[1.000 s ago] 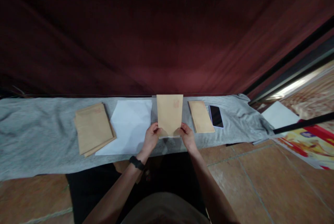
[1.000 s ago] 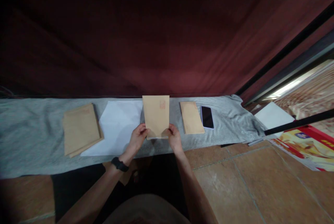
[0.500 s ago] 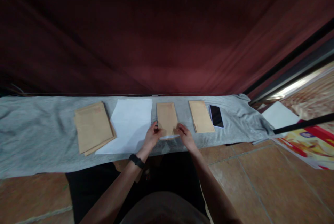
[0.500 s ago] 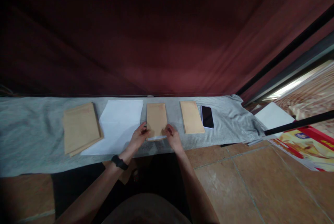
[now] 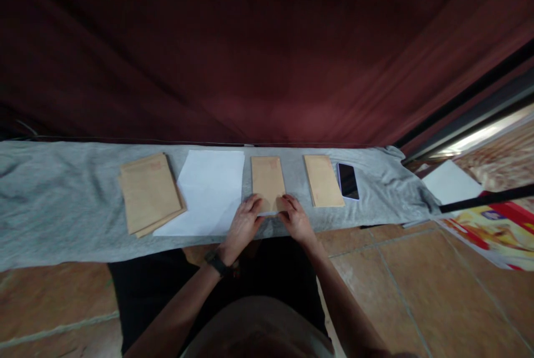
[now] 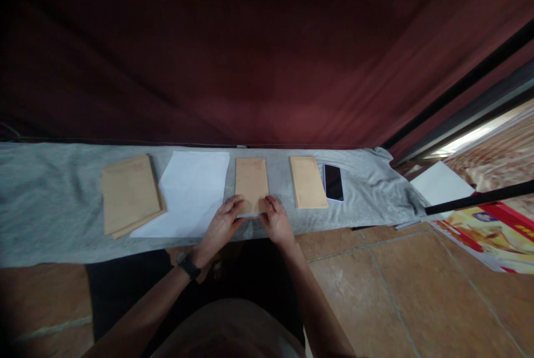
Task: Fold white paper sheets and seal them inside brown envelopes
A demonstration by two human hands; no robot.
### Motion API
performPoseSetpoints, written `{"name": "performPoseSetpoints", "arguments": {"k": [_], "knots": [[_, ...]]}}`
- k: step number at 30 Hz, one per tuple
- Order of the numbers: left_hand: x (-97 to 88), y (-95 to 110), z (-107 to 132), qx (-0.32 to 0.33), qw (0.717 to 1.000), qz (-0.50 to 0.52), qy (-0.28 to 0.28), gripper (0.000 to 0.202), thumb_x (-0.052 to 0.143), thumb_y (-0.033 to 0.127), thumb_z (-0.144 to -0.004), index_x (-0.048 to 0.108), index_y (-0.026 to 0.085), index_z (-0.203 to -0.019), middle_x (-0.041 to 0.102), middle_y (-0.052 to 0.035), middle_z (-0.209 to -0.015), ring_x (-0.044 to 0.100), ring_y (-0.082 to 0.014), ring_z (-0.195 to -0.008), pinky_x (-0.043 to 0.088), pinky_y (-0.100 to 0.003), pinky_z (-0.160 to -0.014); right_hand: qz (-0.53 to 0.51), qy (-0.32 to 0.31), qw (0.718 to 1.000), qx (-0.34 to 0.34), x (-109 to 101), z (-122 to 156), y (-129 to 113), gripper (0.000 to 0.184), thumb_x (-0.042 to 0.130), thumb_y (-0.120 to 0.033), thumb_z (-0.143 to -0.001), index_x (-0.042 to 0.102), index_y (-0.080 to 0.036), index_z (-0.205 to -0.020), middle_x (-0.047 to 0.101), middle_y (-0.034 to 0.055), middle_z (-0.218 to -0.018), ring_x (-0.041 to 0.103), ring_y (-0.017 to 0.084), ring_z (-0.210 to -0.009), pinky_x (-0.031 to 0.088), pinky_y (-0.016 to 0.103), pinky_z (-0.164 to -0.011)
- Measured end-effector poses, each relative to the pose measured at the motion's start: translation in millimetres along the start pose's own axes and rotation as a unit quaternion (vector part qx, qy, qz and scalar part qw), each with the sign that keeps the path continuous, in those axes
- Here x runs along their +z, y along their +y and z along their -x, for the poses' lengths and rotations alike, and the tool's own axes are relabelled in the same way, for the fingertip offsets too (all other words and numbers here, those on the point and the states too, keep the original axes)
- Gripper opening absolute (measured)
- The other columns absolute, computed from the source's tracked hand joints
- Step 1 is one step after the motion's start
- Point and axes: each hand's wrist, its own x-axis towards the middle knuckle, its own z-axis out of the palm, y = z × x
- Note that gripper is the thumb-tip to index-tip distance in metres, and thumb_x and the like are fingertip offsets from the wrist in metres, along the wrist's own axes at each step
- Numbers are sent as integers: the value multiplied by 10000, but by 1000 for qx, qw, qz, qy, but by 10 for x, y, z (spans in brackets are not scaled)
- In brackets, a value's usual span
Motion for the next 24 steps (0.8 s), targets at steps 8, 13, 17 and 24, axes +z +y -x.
{"name": "performPoseSetpoints", "arguments": {"k": [8,13,17,24], "knots": [[-50,-29,-20,8,998,-38,-42,422,570,169,-877,554,181,-1299,533,-159,-1436,501,-284,-1335,393,-450,-1124,88,-84,992,-38,-156,-89,-85,461,560,-233,-942,539,-230,-1403,536,113,-1451,502,294,-1321,408,472,-1117],[-58,-42,-10,32,990,-114,-75,433,522,165,-906,525,144,-1339,529,-202,-1439,507,-306,-1334,418,-467,-1092,120,-103,985,-66,-203,-128,-76,434,561,-226,-951,553,-243,-1384,563,100,-1427,552,274,-1274,419,439,-1106],[-99,-15,-5,55,981,-160,-97,462,472,123,-907,481,125,-1368,508,-192,-1464,476,-280,-1365,413,-441,-1102,153,-104,978,-92,-197,-137,-50,387,553,-240,-966,567,-240,-1353,576,94,-1412,584,251,-1235,455,424,-1074],[-152,22,-22,92,951,-264,-133,521,357,55,-898,406,134,-1411,524,-179,-1450,479,-236,-1365,429,-430,-1094,178,-93,973,-113,-189,-146,-36,339,511,-230,-991,584,-235,-1322,597,80,-1386,591,226,-1222,477,402,-1058]]}}
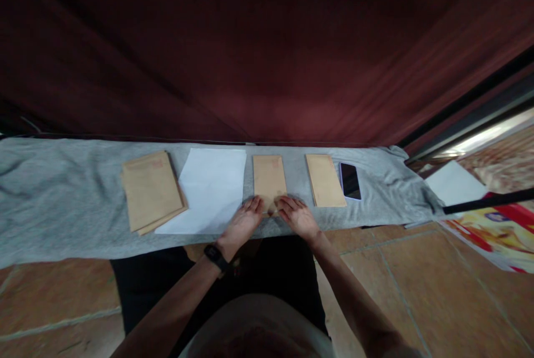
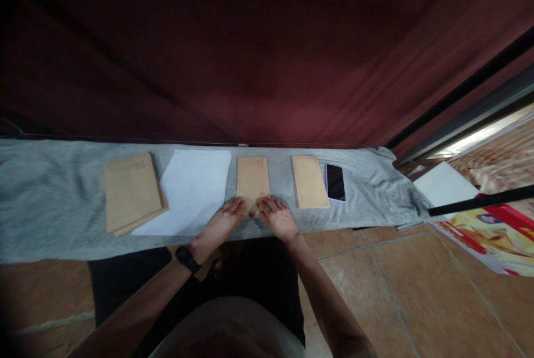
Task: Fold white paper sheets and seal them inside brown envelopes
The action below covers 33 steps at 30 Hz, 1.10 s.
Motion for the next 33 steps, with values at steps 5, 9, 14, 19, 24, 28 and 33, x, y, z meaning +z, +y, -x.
{"name": "performPoseSetpoints", "arguments": {"k": [5,9,14,19,24,28,33], "knots": [[20,-7,19,-4,999,30,20,414,455,90,-916,514,135,-1324,556,-167,-1398,496,-256,-1332,432,-412,-1086,-16,25,1000,8,53,25,11,332,501,-245,-1000,596,-239,-1318,614,78,-1363,597,237,-1191,477,426,-1042],[-7,-5,25,-11,997,62,41,325,490,112,-929,581,128,-1240,585,-145,-1352,521,-249,-1280,441,-396,-1080,-59,46,997,19,93,47,41,316,490,-256,-1004,616,-231,-1292,626,74,-1347,589,240,-1194,477,432,-1040],[-76,-43,3,-11,995,81,51,266,488,133,-949,620,137,-1180,636,-109,-1254,566,-246,-1162,471,-395,-1021,-105,75,991,30,112,52,69,307,452,-258,-1019,639,-217,-1259,640,80,-1332,588,227,-1214,478,423,-1048],[-94,-87,-79,-20,996,76,44,226,451,144,-968,667,158,-1031,676,-92,-1074,603,-250,-1013,492,-420,-936,-122,108,986,26,176,73,50,340,462,-256,-1015,605,-216,-1320,620,87,-1368,564,226,-1273,463,434,-1077],[-23,-121,-451,-19,991,99,87,292,433,165,-968,636,154,-1179,639,-115,-1254,554,-254,-1213,441,-433,-1052,-113,135,984,26,255,87,36,379,484,-210,-990,587,-230,-1354,640,85,-1342,580,221,-1257,473,430,-1072],[100,-287,-975,-7,987,105,120,458,415,225,-979,470,128,-1423,438,-123,-1537,348,-243,-1449,300,-436,-1195,-103,146,984,27,267,73,16,378,487,-203,-988,584,-228,-1352,645,86,-1336,591,222,-1241,484,429,-1055],[184,-611,-1572,-30,993,85,79,567,375,363,-1004,373,86,-1499,368,-142,-1585,284,-250,-1487,245,-416,-1220,-99,145,984,31,240,52,-17,352,487,-212,-995,583,-228,-1334,651,88,-1325,601,226,-1222,494,425,-1028]]}}
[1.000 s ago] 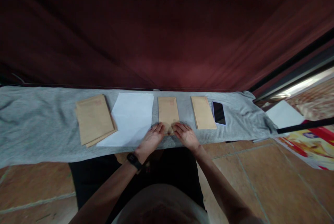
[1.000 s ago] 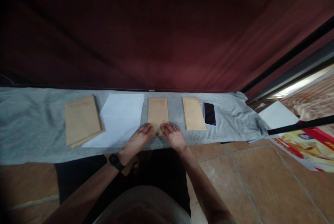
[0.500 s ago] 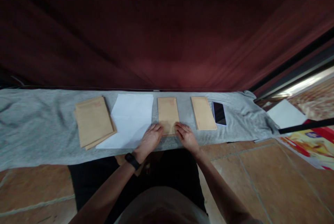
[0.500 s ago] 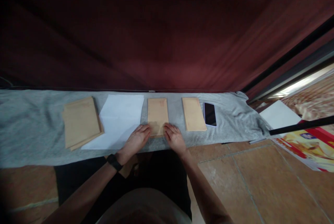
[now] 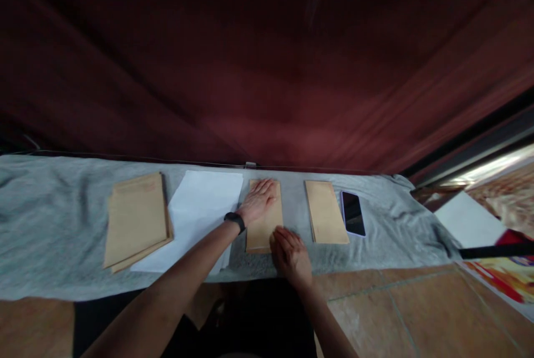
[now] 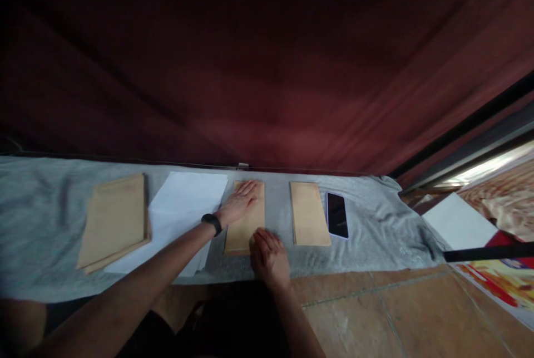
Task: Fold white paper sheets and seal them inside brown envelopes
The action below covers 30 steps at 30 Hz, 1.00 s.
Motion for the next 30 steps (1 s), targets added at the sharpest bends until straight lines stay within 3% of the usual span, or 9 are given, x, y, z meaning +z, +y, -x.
{"name": "performPoseSetpoints", "arguments": {"k": [4,9,19,30], "knots": [[84,-148,-255,15,999,-16,-23,565,315,408,-1018,374,142,-1513,367,-101,-1592,272,-216,-1494,188,-412,-1233,-1,-3,1000,-10,-3,7,7,397,481,-182,-985,540,-227,-1375,626,93,-1360,583,234,-1247,498,428,-1018],[200,-214,-301,60,998,-20,-19,551,266,401,-1029,343,194,-1535,359,-63,-1598,256,-195,-1499,149,-433,-1238,-3,-23,1000,6,-11,10,-4,442,484,-170,-959,521,-249,-1392,608,87,-1384,576,261,-1256,502,466,-1018],[205,-146,-140,113,993,-30,-31,561,305,400,-1031,331,154,-1535,310,-78,-1620,232,-175,-1506,138,-386,-1240,-8,-42,999,29,-75,-36,-74,423,487,-202,-962,533,-272,-1376,608,75,-1383,572,267,-1255,483,472,-1028],[153,159,263,132,991,-7,-35,549,313,392,-1033,351,141,-1520,315,-83,-1617,228,-170,-1508,142,-366,-1241,16,-37,999,25,-68,-5,-60,387,519,-206,-950,561,-235,-1333,632,88,-1338,579,249,-1221,471,433,-1012]]}}
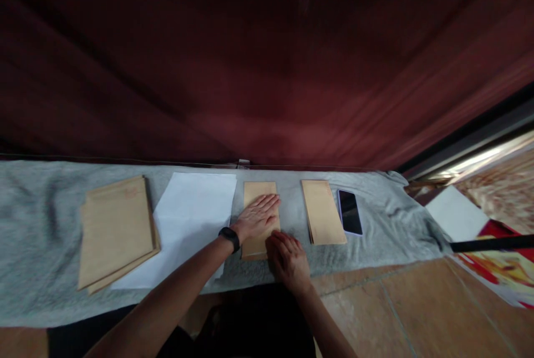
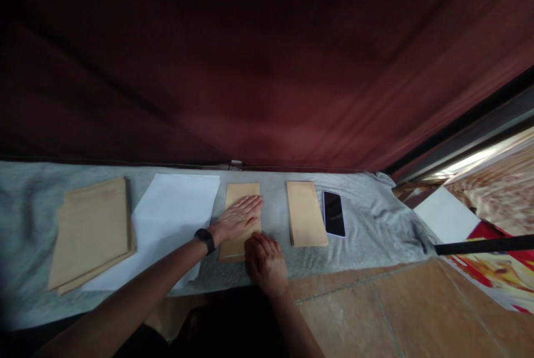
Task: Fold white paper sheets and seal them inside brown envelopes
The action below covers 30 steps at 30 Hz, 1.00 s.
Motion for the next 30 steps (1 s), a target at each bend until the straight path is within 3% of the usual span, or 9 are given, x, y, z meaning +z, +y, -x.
{"name": "performPoseSetpoints", "arguments": {"k": [20,27,30], "knots": [[-75,552,567,26,999,21,5,503,329,336,-1033,375,167,-1505,366,-87,-1593,285,-177,-1489,201,-386,-1235,-9,62,997,40,125,89,93,264,394,-230,-1004,626,-219,-1129,674,86,-1053,618,224,-1030,502,413,-949],[-85,721,787,24,999,20,15,551,325,407,-1037,335,154,-1527,391,-100,-1578,307,-192,-1481,194,-392,-1230,-84,115,986,86,103,51,134,333,363,-230,-998,649,-221,-1168,693,91,-1084,643,223,-1044,536,404,-931],[-79,810,923,20,999,23,19,569,358,460,-1027,375,152,-1505,437,-109,-1548,352,-209,-1460,206,-400,-1222,-113,79,989,56,25,-62,145,355,367,-257,-1017,649,-235,-1231,688,86,-1210,625,209,-1159,522,404,-1000]]}}
